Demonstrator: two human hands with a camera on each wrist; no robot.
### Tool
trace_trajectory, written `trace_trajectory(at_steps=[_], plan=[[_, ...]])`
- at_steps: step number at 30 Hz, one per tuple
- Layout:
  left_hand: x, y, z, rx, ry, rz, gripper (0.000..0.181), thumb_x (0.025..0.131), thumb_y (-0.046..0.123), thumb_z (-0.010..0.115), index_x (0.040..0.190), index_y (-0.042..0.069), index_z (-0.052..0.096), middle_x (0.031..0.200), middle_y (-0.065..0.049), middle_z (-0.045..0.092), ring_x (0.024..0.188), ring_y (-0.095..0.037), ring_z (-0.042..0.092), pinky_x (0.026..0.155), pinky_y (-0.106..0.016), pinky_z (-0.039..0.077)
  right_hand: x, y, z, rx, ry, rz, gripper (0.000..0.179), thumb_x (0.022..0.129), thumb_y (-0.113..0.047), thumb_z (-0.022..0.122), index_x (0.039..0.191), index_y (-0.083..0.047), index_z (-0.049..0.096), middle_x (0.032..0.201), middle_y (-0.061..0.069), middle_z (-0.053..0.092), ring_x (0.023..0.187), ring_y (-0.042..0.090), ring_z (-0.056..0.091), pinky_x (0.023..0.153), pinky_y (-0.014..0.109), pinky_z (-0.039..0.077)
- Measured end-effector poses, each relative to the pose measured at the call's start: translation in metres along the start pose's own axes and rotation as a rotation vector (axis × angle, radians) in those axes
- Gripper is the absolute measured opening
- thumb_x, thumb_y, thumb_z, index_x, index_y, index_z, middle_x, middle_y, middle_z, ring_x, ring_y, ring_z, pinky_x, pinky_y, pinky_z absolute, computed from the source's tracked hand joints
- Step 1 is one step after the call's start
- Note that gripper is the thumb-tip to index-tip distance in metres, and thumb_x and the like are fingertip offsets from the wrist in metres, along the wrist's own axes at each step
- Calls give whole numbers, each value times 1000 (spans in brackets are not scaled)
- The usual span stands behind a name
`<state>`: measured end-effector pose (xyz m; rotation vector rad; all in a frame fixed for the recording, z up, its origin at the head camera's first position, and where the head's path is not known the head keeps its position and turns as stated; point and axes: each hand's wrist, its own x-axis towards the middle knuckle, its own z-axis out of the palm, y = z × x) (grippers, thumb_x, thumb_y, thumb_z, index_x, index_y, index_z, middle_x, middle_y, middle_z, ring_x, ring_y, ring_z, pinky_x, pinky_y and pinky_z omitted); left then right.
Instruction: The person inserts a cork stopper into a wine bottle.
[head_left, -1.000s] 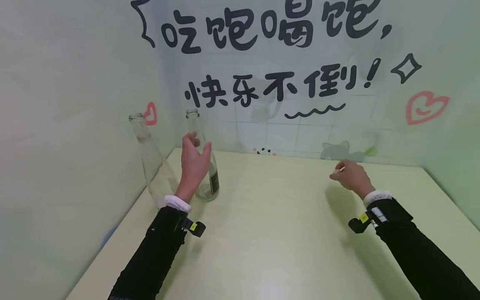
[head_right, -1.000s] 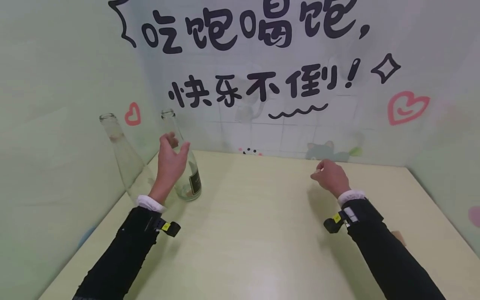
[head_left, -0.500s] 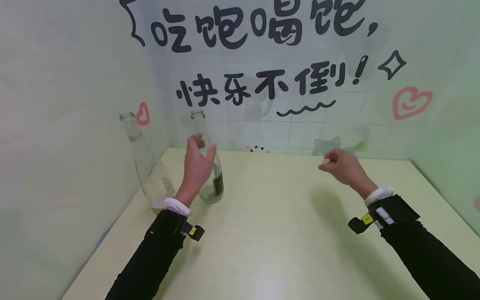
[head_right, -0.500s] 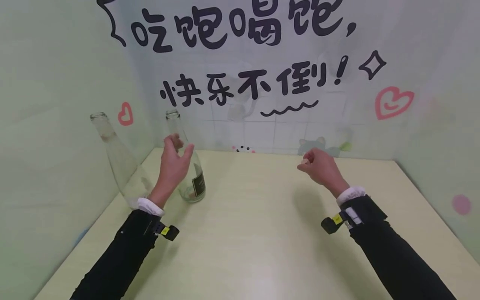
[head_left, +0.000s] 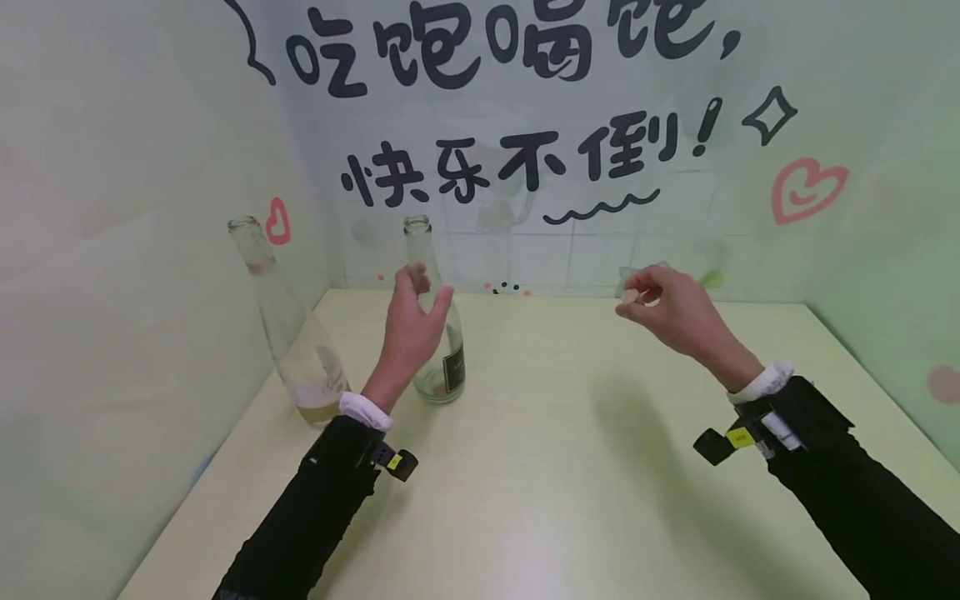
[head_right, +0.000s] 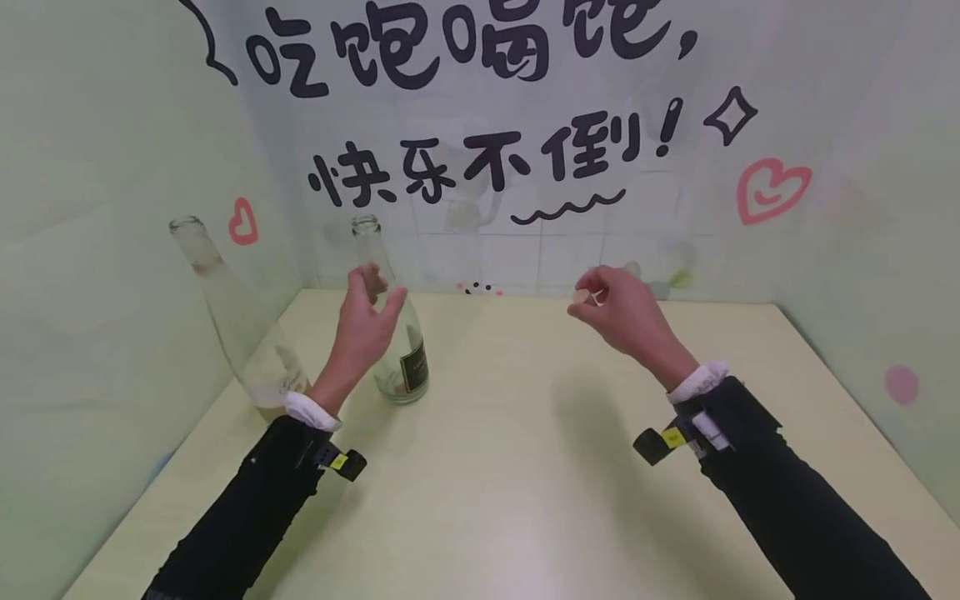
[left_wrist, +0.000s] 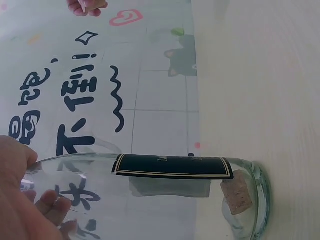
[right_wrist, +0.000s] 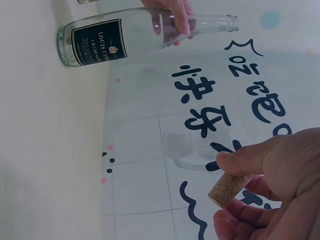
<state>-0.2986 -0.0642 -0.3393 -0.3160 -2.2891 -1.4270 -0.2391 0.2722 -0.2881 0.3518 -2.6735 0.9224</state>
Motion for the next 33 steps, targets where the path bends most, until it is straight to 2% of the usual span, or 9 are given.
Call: trace_trajectory(at_steps=[5, 9, 15, 18, 28, 33], plan=[[-7, 8, 11, -15, -51, 14, 59, 95, 40, 54, 139, 7, 35, 127, -9, 50, 122, -21, 46, 99, -41, 39, 0, -8, -1, 13, 42, -20, 29, 89, -21, 67, 108, 0, 65, 114, 12, 62, 94, 25, 56, 73, 40, 47], [-13, 14, 19, -30, -94, 19, 60, 95, 42, 53, 140, 8, 35, 127, -8, 50, 121, -20, 46, 98, -43, 40, -2, -10, -2, 24, 76, -37, 32, 88, -22, 68, 111, -1, 66, 115, 11, 61, 95, 24, 56, 76, 40, 48], [-20, 21, 28, -56, -146, 38, 60, 95, 39, 54, 141, 6, 33, 128, -9, 50, 122, -23, 46, 100, -44, 38, -5, -10, -6, 45, 74, -71, 34, 88, -24, 69, 112, -1, 66, 115, 10, 61, 96, 23, 55, 81, 40, 47], [-24, 24, 31, -65, -163, 52, 60, 95, 39, 54, 141, 6, 33, 127, -9, 50, 121, -24, 47, 102, -40, 37, -8, -11, -8, 60, 70, -88, 34, 87, -24, 70, 112, -1, 66, 117, 10, 61, 97, 23, 55, 81, 40, 47], [-46, 45, 44, -110, -208, 115, 56, 95, 38, 56, 137, 6, 37, 124, -7, 50, 119, -21, 48, 101, -34, 38, -24, -20, -17, 73, 57, -163, 34, 86, -26, 71, 111, -4, 65, 116, 7, 62, 96, 19, 55, 77, 23, 45], [-59, 55, 48, -124, -230, 117, 57, 95, 38, 56, 138, 6, 37, 126, -7, 50, 120, -21, 48, 101, -35, 38, -32, -25, -19, 80, 73, -190, 30, 86, -23, 71, 108, -4, 66, 111, 4, 63, 95, 16, 55, 76, 23, 45]])
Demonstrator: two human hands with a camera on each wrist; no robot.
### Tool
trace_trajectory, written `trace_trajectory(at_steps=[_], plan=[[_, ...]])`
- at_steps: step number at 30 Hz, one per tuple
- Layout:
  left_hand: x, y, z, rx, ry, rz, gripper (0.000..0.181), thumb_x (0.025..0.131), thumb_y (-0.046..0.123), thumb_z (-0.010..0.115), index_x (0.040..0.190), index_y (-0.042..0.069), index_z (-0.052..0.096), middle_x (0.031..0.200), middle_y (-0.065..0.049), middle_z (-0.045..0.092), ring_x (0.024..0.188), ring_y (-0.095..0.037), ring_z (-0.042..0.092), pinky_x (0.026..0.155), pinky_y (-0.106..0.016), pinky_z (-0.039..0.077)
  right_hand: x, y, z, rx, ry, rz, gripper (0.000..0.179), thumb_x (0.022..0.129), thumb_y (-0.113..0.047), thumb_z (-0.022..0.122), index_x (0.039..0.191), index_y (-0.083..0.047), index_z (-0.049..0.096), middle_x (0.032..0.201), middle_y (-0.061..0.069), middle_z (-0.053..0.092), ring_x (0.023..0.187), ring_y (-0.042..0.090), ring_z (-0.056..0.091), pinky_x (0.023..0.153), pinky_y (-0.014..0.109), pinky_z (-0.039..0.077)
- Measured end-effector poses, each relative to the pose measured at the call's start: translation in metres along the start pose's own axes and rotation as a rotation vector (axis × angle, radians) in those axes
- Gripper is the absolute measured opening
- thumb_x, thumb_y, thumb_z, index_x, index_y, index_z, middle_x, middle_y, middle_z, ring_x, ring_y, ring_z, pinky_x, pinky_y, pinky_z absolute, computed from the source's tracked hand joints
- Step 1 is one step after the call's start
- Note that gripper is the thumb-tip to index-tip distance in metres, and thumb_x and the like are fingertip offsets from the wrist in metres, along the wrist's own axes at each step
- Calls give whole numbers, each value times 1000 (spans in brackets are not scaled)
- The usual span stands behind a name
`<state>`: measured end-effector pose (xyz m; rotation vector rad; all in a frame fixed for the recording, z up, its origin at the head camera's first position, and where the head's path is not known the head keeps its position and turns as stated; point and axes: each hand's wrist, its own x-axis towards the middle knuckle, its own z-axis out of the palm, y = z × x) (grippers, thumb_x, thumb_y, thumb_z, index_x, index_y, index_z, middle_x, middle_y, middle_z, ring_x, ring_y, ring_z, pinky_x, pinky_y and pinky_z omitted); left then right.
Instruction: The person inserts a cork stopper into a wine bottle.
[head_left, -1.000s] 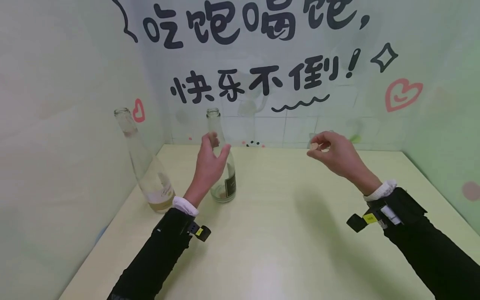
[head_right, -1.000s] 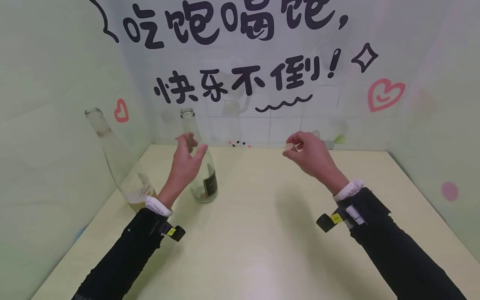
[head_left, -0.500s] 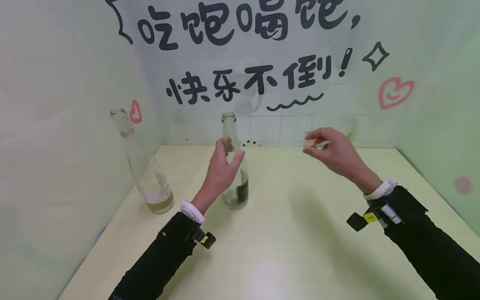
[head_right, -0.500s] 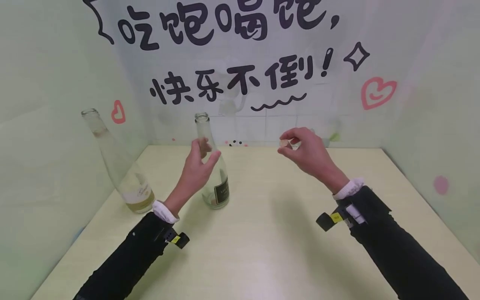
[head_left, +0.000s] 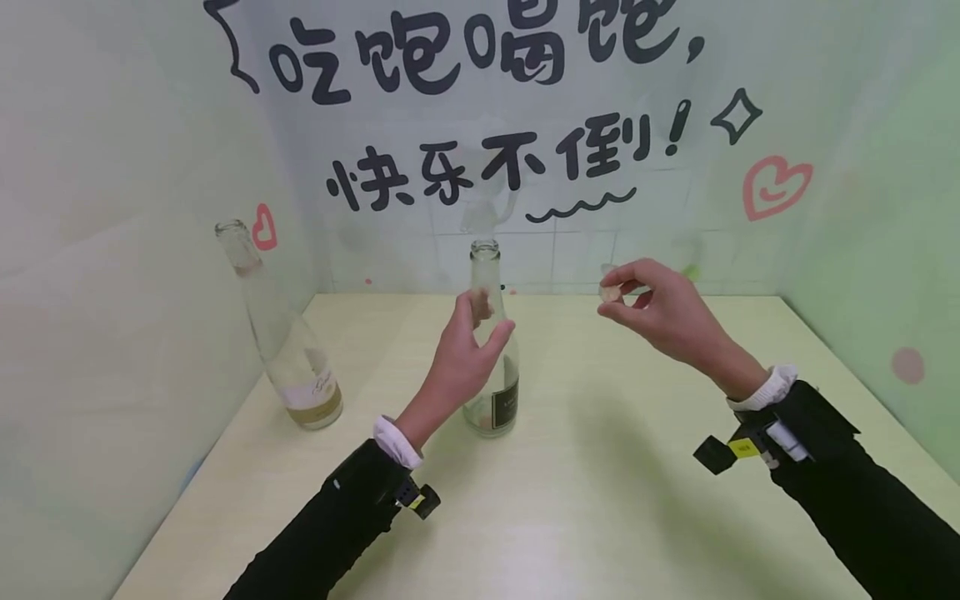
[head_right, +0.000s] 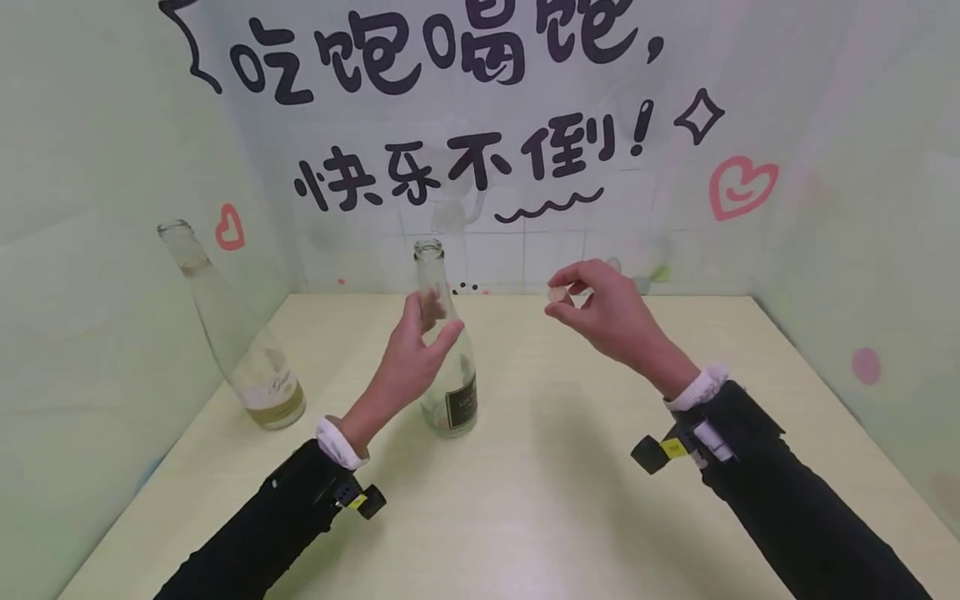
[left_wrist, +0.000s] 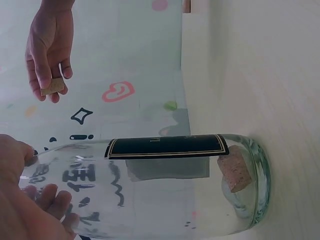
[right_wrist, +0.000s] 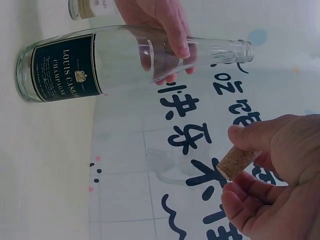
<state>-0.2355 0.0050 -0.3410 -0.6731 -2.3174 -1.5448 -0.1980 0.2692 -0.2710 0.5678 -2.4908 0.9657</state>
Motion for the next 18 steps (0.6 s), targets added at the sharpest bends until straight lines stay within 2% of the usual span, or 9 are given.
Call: trace_trajectory(at_steps=[7, 13, 18], plan=[[-10, 8, 8, -18, -49, 23, 57, 95, 39, 55, 138, 7, 36, 132, -7, 49, 124, -22, 48, 103, -38, 37, -2, -2, -3, -24, 7, 13, 31, 86, -23, 72, 110, -5, 66, 114, 3, 62, 95, 15, 55, 76, 20, 46], [-20, 15, 13, -22, -118, 51, 61, 95, 43, 54, 140, 7, 35, 126, -5, 51, 124, -20, 48, 103, -35, 37, -5, -4, -7, -20, 32, -6, 30, 85, -22, 73, 109, -6, 66, 114, 2, 63, 93, 12, 55, 75, 17, 45], [-30, 24, 14, -49, -172, 47, 63, 94, 45, 55, 141, 8, 36, 124, -3, 51, 124, -17, 48, 103, -32, 37, -5, -10, -9, -2, 42, -32, 30, 85, -22, 73, 109, -6, 66, 111, 1, 62, 92, 12, 56, 76, 18, 46]])
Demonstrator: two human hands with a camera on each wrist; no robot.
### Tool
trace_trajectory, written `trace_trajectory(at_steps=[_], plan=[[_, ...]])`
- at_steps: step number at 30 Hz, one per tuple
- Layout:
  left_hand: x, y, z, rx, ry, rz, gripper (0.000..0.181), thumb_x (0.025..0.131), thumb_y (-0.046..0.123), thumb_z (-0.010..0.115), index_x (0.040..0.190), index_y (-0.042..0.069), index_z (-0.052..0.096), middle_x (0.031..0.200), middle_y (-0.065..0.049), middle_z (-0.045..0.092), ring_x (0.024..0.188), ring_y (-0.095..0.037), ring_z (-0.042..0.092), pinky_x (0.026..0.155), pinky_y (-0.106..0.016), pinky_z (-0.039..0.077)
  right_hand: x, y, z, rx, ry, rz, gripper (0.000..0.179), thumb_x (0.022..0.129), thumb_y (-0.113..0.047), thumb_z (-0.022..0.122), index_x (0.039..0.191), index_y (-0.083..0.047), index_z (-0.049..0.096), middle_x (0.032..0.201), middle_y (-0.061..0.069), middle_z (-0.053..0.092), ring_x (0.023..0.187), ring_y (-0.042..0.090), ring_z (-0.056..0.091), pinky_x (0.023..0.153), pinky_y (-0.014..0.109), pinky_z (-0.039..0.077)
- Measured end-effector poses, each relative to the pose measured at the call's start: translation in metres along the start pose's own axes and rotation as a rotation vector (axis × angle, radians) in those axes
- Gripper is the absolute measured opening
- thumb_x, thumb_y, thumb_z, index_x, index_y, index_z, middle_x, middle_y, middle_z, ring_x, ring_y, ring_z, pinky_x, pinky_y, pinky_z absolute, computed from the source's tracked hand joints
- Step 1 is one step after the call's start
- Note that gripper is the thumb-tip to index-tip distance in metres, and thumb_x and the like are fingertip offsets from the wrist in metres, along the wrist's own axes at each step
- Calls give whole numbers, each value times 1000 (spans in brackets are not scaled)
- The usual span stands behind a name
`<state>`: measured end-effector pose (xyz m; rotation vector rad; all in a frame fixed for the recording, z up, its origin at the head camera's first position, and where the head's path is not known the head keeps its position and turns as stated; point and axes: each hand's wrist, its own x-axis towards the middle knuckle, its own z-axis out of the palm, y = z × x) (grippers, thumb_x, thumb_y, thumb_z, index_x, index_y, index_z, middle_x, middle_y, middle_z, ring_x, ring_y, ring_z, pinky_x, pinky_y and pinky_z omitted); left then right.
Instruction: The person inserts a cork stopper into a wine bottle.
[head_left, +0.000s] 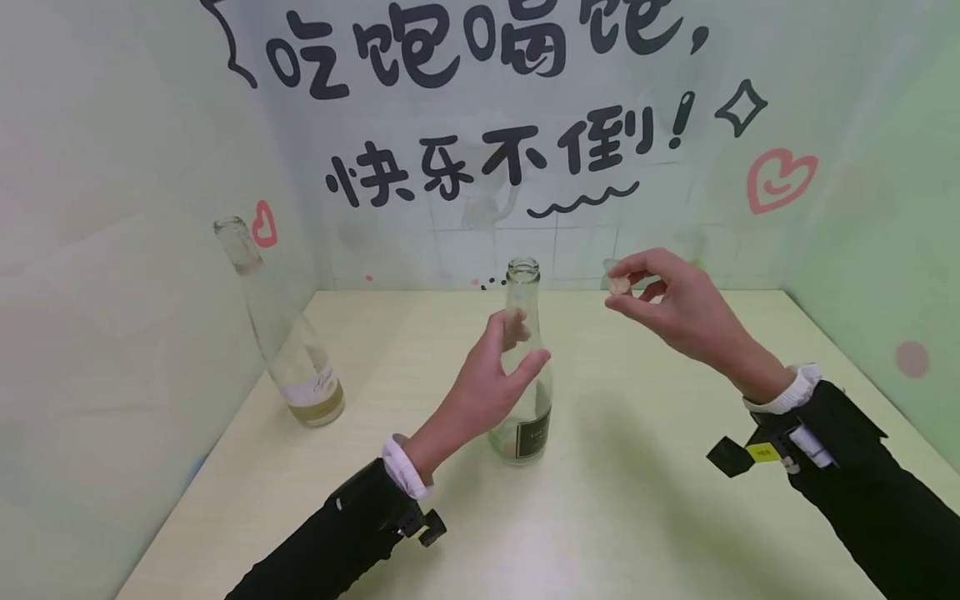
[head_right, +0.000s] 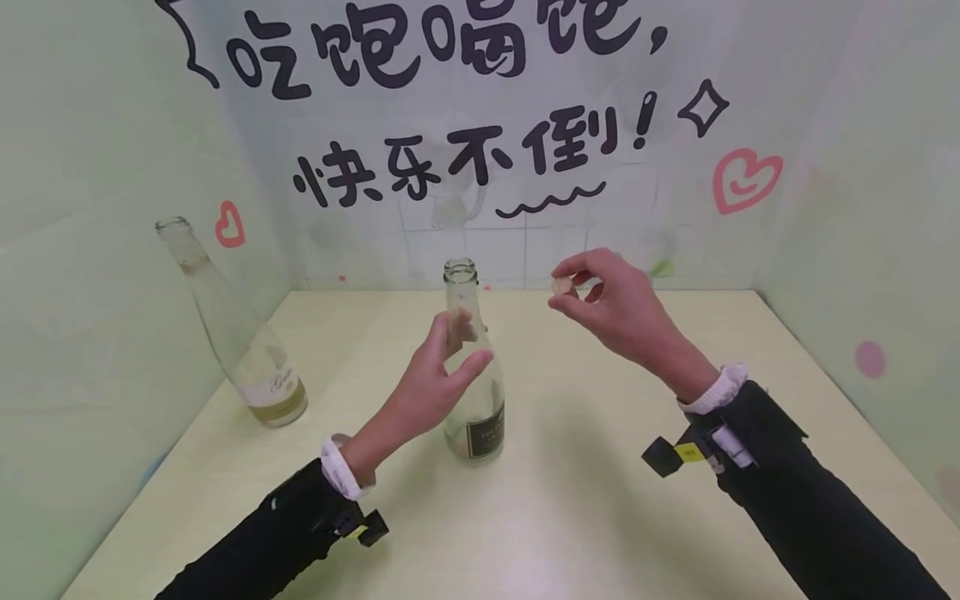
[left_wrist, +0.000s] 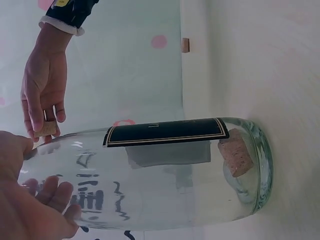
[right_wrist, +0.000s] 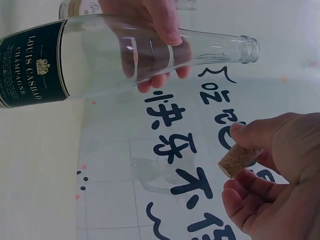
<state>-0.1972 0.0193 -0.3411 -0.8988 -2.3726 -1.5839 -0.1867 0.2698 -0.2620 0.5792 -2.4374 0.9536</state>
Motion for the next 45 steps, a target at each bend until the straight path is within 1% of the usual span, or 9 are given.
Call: trace_trajectory(at_steps=[6, 11, 15, 20, 22, 30, 33, 39, 45], plan=[[-9, 10, 5, -43, -67, -23, 69, 92, 50, 56, 144, 11, 34, 130, 0, 50, 128, -15, 46, 103, -36, 38, 0, -12, -4, 13, 18, -13, 32, 84, -22, 73, 110, -6, 65, 108, -1, 62, 88, 11, 55, 76, 17, 47], [-14, 14, 9, -71, -102, -15, 67, 92, 47, 57, 144, 11, 33, 131, 0, 50, 129, -14, 45, 104, -37, 37, 1, -20, -8, 21, 41, -33, 32, 84, -22, 74, 110, -6, 66, 104, -3, 62, 85, 8, 56, 76, 16, 47], [-16, 16, 11, -76, -122, -17, 68, 92, 48, 56, 144, 12, 33, 133, 2, 49, 128, -12, 45, 103, -37, 38, 0, -27, -12, 50, 49, -15, 33, 83, -20, 74, 111, -6, 66, 104, -2, 62, 82, 8, 58, 76, 16, 48], [-20, 19, 12, -81, -130, -21, 68, 92, 49, 56, 144, 14, 33, 134, 4, 49, 127, -10, 45, 102, -38, 39, 2, -39, -15, 88, 63, -8, 34, 82, -19, 75, 112, -6, 66, 103, 0, 63, 83, 9, 60, 75, 15, 48], [-22, 20, 12, -84, -135, -16, 66, 92, 48, 56, 144, 13, 33, 134, 3, 49, 127, -11, 45, 102, -38, 39, 3, -44, -16, 100, 63, -4, 34, 83, -20, 75, 113, -6, 66, 103, 0, 64, 84, 9, 60, 75, 16, 49], [-26, 21, 14, -76, -137, -6, 65, 93, 47, 56, 144, 14, 33, 133, 3, 49, 128, -10, 45, 102, -35, 39, 5, -66, -20, 218, 29, 12, 32, 84, -20, 73, 113, -7, 65, 101, 4, 65, 85, 19, 64, 75, 21, 52], [-26, 22, 13, -72, -142, -9, 65, 93, 48, 55, 144, 14, 33, 136, 4, 48, 129, -10, 44, 103, -37, 38, 7, -73, -21, 250, 25, 6, 32, 85, -21, 72, 113, -7, 65, 100, 4, 65, 85, 21, 65, 77, 23, 52], [-27, 22, 14, -76, -141, -22, 66, 92, 50, 55, 144, 16, 33, 138, 5, 48, 130, -10, 43, 104, -40, 37, 12, -87, -21, 298, 6, -21, 32, 85, -20, 72, 113, -7, 66, 100, 6, 65, 83, 21, 65, 76, 26, 53], [-28, 22, 15, -70, -130, -8, 66, 92, 50, 55, 144, 16, 33, 136, 4, 49, 129, -10, 44, 103, -41, 38, 18, -97, -17, 381, -27, -46, 33, 84, -17, 73, 114, -4, 66, 103, 8, 64, 82, 22, 65, 77, 29, 53]])
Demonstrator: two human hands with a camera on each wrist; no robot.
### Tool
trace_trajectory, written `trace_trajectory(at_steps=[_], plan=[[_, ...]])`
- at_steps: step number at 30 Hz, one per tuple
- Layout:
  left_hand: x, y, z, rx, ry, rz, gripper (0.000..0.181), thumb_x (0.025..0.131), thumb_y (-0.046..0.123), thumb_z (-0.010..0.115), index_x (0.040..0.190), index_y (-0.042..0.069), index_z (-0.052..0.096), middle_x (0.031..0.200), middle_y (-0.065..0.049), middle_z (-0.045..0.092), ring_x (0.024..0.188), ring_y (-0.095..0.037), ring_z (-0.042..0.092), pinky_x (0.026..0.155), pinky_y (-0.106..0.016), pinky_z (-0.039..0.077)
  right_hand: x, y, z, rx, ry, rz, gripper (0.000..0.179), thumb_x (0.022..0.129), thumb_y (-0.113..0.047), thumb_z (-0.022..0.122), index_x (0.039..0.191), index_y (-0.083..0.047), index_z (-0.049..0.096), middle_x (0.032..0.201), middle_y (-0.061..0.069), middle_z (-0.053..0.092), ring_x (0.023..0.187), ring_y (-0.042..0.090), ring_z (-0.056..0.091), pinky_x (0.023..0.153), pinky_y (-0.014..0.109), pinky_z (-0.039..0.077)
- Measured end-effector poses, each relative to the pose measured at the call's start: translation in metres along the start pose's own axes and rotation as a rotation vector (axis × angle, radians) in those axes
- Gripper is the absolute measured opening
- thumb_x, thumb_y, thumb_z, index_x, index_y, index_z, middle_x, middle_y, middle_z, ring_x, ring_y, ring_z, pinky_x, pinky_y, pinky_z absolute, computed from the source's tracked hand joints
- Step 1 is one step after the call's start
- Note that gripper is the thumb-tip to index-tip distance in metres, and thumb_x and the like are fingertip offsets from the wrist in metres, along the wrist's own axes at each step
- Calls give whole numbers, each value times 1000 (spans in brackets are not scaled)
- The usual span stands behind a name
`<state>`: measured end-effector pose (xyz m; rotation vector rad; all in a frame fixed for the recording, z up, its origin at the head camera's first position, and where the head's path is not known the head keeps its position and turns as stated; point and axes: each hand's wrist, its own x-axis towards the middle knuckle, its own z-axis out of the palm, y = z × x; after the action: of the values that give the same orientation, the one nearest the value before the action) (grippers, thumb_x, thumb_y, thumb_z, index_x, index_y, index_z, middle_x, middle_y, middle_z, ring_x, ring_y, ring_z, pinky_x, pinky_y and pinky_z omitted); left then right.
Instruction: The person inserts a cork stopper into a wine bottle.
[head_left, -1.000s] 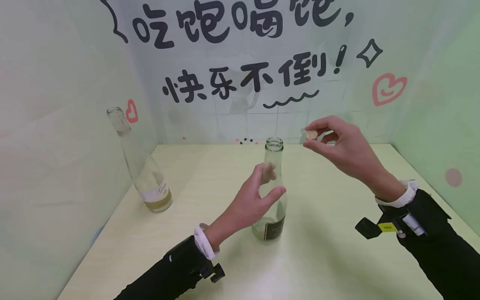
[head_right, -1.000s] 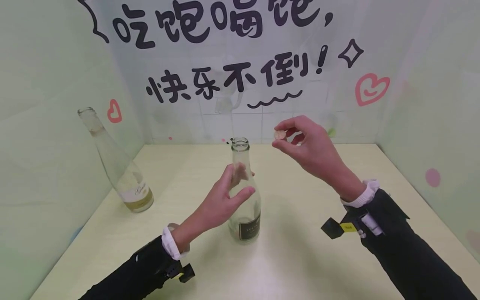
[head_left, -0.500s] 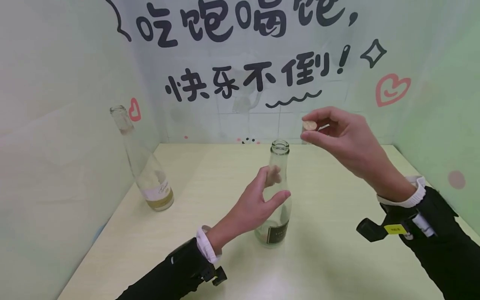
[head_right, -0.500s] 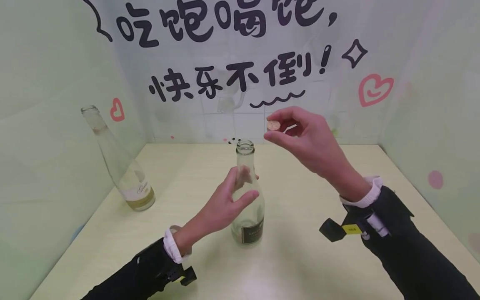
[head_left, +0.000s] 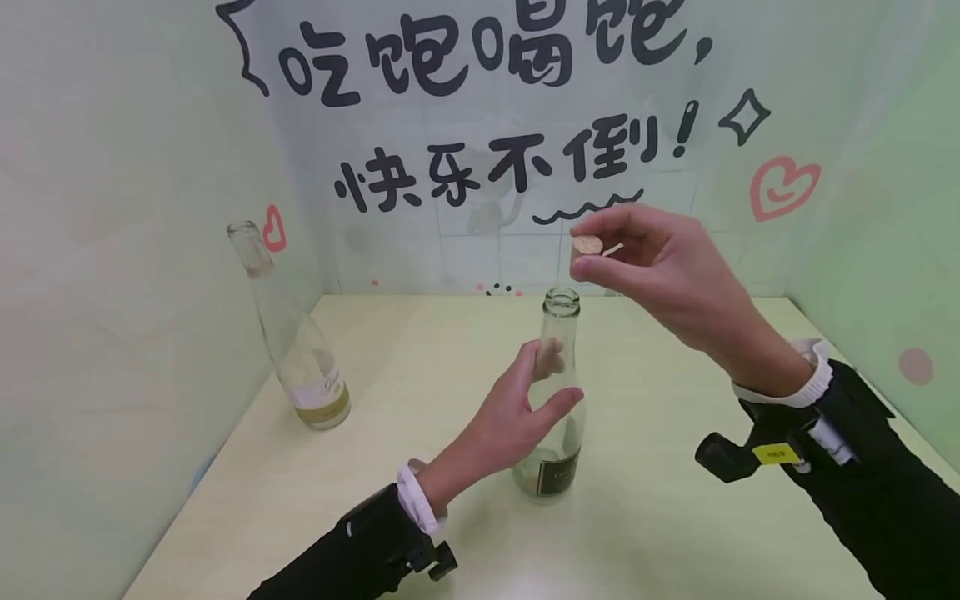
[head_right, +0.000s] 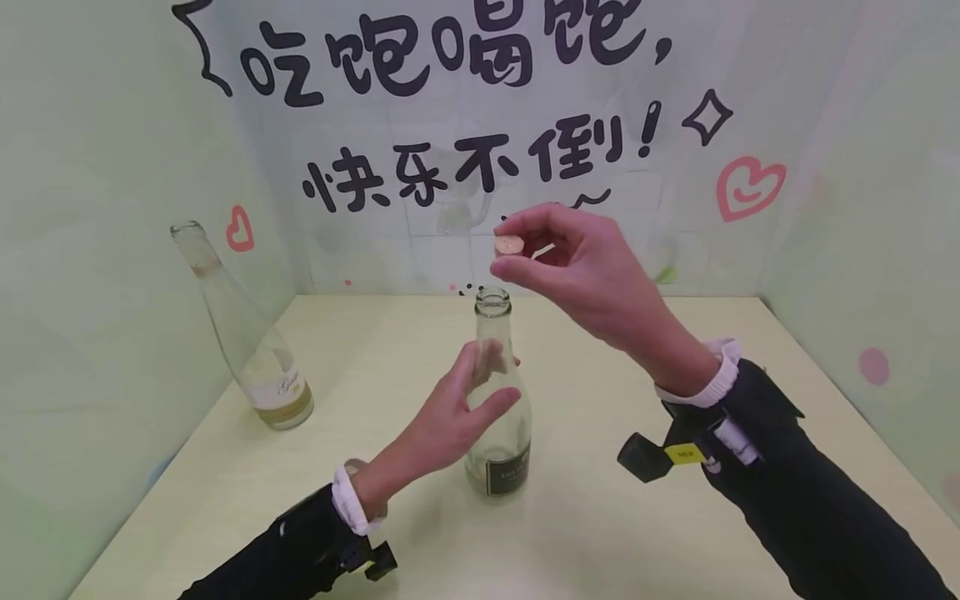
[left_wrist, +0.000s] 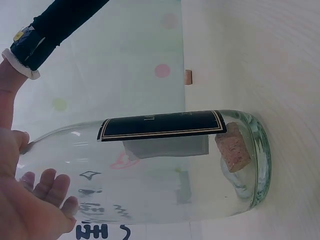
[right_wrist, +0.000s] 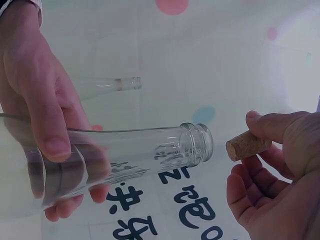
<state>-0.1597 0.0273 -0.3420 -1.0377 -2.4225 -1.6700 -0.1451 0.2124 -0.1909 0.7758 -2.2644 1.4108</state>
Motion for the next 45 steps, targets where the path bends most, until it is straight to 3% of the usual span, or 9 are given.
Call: trace_trajectory(at_steps=[9, 32, 45], plan=[[0, -1, 2, -9, 2, 21, 64, 93, 47, 55, 144, 16, 33, 137, 4, 48, 129, -10, 44, 103, -38, 37, -1, 3, 8, 6, -43, 10, 32, 85, -19, 72, 112, -4, 66, 103, 7, 64, 84, 22, 66, 80, 29, 53], [-1, -3, 2, -15, 6, 1, 64, 93, 48, 55, 144, 19, 32, 139, 6, 47, 130, -11, 43, 103, -41, 38, -2, 17, 15, 27, -89, 22, 31, 87, -19, 70, 112, -2, 66, 99, 8, 65, 83, 22, 65, 79, 31, 53], [-1, -2, 1, -16, 6, -1, 64, 93, 48, 56, 144, 19, 32, 142, 7, 45, 130, -11, 43, 103, -41, 37, -2, 21, 17, 32, -85, -16, 26, 86, -14, 70, 108, -1, 67, 96, 7, 67, 83, 21, 65, 78, 31, 53]])
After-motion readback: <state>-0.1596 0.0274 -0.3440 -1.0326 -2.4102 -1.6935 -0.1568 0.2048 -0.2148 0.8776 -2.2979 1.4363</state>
